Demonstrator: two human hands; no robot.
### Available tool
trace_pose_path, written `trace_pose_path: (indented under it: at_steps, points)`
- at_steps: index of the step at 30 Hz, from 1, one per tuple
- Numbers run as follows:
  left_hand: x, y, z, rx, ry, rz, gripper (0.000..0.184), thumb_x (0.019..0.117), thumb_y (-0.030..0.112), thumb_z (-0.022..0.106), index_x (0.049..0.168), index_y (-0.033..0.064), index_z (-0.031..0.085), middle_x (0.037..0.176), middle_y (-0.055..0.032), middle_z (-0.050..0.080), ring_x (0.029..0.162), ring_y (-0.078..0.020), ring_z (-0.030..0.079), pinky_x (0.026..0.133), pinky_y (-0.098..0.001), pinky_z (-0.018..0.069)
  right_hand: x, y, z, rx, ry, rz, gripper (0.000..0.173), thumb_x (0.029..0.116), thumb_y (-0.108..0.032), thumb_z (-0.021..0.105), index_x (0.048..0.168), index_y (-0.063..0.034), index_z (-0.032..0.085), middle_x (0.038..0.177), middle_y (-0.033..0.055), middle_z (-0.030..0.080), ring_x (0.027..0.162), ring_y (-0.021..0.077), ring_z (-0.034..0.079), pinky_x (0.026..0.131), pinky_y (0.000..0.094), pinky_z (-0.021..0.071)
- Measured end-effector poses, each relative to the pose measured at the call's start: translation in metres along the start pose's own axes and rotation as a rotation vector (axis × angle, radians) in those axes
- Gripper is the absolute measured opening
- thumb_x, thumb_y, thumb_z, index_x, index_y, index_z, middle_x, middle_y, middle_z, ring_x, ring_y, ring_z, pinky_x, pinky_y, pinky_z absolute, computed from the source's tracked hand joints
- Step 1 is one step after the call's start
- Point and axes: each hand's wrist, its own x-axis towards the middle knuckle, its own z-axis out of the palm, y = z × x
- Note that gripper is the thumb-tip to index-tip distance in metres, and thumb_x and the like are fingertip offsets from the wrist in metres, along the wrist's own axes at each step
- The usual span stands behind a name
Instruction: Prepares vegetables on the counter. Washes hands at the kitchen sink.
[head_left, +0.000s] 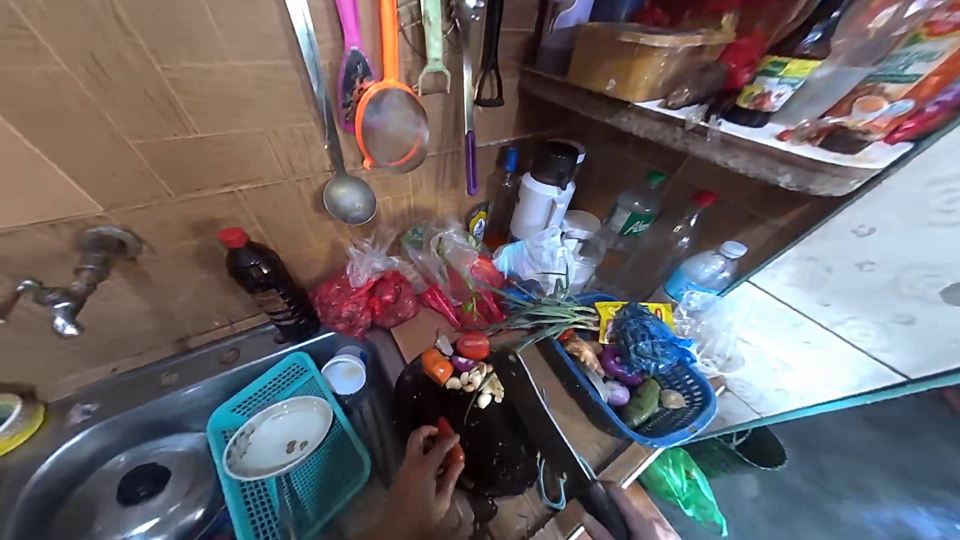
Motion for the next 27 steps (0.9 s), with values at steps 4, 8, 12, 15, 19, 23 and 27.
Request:
trace_pose_path:
  at_steps: [4, 8, 12, 15, 19, 23, 27]
  points:
    - [-0.004, 0.02, 0.031, -0.029, 0.171, -0.128, 0.036, 0.0901, 0.024, 0.077, 0.119, 0.004, 0.075, 0.124, -0.0261, 0.063, 0.096, -0.0235, 0.072, 0.081, -0.0306, 0.0625, 0.025, -0.029, 0.009, -0.061, -0.079, -0.054, 0.051, 0.1022, -0.029, 0.061, 0.139, 0.0062, 0.054, 0.106, 0.0251, 0.072, 0.097, 0.0404, 0.073, 0.09, 0.0577, 0.0567]
    - [-0.008, 0.019, 0.022, -0.022, 0.081, -0.06, 0.036, 0.0964, 0.022, 0.068, 0.126, 0.0029, 0.072, 0.13, -0.0256, 0.062, 0.109, -0.0288, 0.07, 0.091, -0.0354, 0.0605, 0.039, -0.054, 0.022, -0.15, -0.248, 0.007, 0.057, 0.1062, -0.032, 0.056, 0.151, 0.0006, 0.041, 0.113, 0.0278, 0.07, 0.102, 0.0457, 0.071, 0.093, 0.0611, 0.055]
    - [-0.013, 0.009, 0.02, 0.1, 0.147, 0.068, 0.034, 0.0946, 0.024, 0.069, 0.121, 0.004, 0.075, 0.124, -0.021, 0.069, 0.113, -0.0341, 0.069, 0.097, -0.0412, 0.0575, 0.039, -0.058, 0.036, -0.165, -0.244, -0.024, 0.058, 0.1059, -0.03, 0.056, 0.151, 0.0026, 0.04, 0.105, 0.0278, 0.072, 0.095, 0.0476, 0.072, 0.086, 0.0622, 0.0568]
    - [-0.008, -0.005, 0.03, 0.109, 0.273, 0.195, 0.026, 0.096, 0.027, 0.069, 0.11, 0.0075, 0.078, 0.117, -0.0132, 0.073, 0.118, -0.0299, 0.067, 0.105, -0.0394, 0.0531, 0.038, -0.058, 0.043, -0.167, -0.18, -0.079, 0.057, 0.1046, -0.028, 0.058, 0.148, 0.0058, 0.043, 0.1, 0.0278, 0.073, 0.089, 0.0477, 0.073, 0.082, 0.0623, 0.0578]
    - [-0.003, -0.014, 0.036, 0.053, 0.297, 0.224, 0.023, 0.0969, 0.029, 0.068, 0.106, 0.0101, 0.077, 0.113, -0.0117, 0.074, 0.123, -0.0289, 0.064, 0.107, -0.0366, 0.0514, 0.034, -0.058, 0.046, -0.156, -0.09, -0.162, 0.054, 0.1022, -0.025, 0.061, 0.142, 0.0088, 0.048, 0.097, 0.0271, 0.073, 0.084, 0.0469, 0.074, 0.076, 0.0617, 0.0591]
    - [0.003, -0.016, 0.038, 0.02, 0.264, 0.229, 0.027, 0.0969, 0.035, 0.069, 0.107, 0.0104, 0.074, 0.113, -0.0125, 0.072, 0.124, -0.0275, 0.063, 0.108, -0.0356, 0.0512, 0.032, -0.062, 0.046, -0.204, -0.064, -0.166, 0.052, 0.1019, -0.024, 0.061, 0.141, 0.0093, 0.05, 0.095, 0.0266, 0.073, 0.081, 0.0476, 0.074, 0.073, 0.0618, 0.0591]
    - [0.007, -0.021, 0.041, 0.011, 0.265, 0.255, 0.029, 0.0979, 0.04, 0.067, 0.105, 0.0122, 0.072, 0.113, -0.0096, 0.07, 0.124, -0.0233, 0.062, 0.108, -0.0323, 0.0498, 0.035, -0.06, 0.045, -0.286, -0.071, -0.165, 0.051, 0.1021, -0.026, 0.061, 0.139, 0.0086, 0.051, 0.092, 0.0267, 0.073, 0.078, 0.0478, 0.074, 0.07, 0.062, 0.0592]
